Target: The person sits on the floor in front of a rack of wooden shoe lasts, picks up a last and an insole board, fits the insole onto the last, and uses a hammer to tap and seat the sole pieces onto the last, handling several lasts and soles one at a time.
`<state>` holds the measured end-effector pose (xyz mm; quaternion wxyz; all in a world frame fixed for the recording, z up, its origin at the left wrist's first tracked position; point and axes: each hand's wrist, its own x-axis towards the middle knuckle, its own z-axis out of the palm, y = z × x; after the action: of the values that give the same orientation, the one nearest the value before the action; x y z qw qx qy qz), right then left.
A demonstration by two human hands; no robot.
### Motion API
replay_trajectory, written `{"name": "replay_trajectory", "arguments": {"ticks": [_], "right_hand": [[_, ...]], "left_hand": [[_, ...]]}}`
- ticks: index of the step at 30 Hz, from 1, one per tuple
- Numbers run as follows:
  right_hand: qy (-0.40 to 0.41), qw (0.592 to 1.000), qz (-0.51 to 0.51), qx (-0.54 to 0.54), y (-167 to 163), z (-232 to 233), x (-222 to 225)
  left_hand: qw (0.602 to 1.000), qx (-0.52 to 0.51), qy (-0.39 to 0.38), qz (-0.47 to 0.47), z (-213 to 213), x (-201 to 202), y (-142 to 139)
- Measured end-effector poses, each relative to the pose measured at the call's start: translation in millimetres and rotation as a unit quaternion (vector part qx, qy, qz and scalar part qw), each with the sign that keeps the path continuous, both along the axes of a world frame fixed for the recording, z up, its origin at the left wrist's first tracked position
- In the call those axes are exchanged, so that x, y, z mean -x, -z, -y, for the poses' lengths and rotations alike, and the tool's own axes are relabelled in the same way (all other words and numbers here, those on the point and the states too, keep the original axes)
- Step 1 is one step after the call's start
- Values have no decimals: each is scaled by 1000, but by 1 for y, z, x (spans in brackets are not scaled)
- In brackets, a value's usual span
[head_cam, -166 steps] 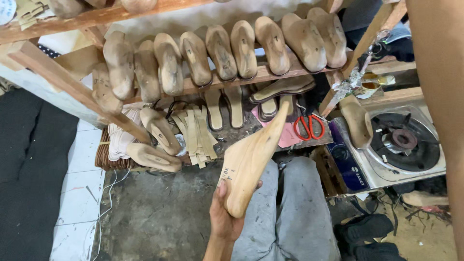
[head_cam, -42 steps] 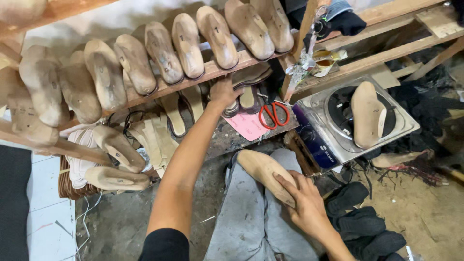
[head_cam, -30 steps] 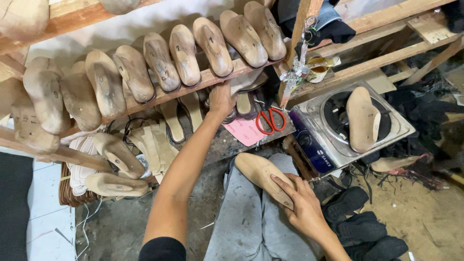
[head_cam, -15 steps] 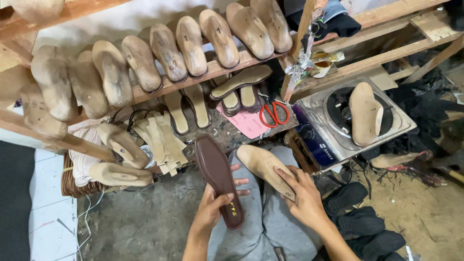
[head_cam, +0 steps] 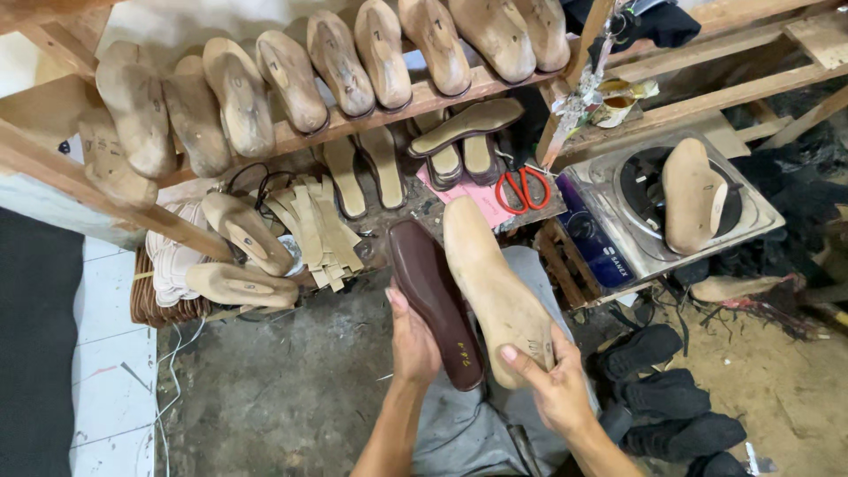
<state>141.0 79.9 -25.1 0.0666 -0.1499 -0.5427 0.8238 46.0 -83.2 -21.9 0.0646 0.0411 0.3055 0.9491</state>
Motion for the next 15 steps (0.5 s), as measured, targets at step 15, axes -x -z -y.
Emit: {"name": "replay_trajectory", "arguments": {"ticks": [15], "right_hand": [[0, 927, -114, -357, -20, 20, -11]], "left_hand": [[986, -47, 108, -117, -26, 2, -19]]}}
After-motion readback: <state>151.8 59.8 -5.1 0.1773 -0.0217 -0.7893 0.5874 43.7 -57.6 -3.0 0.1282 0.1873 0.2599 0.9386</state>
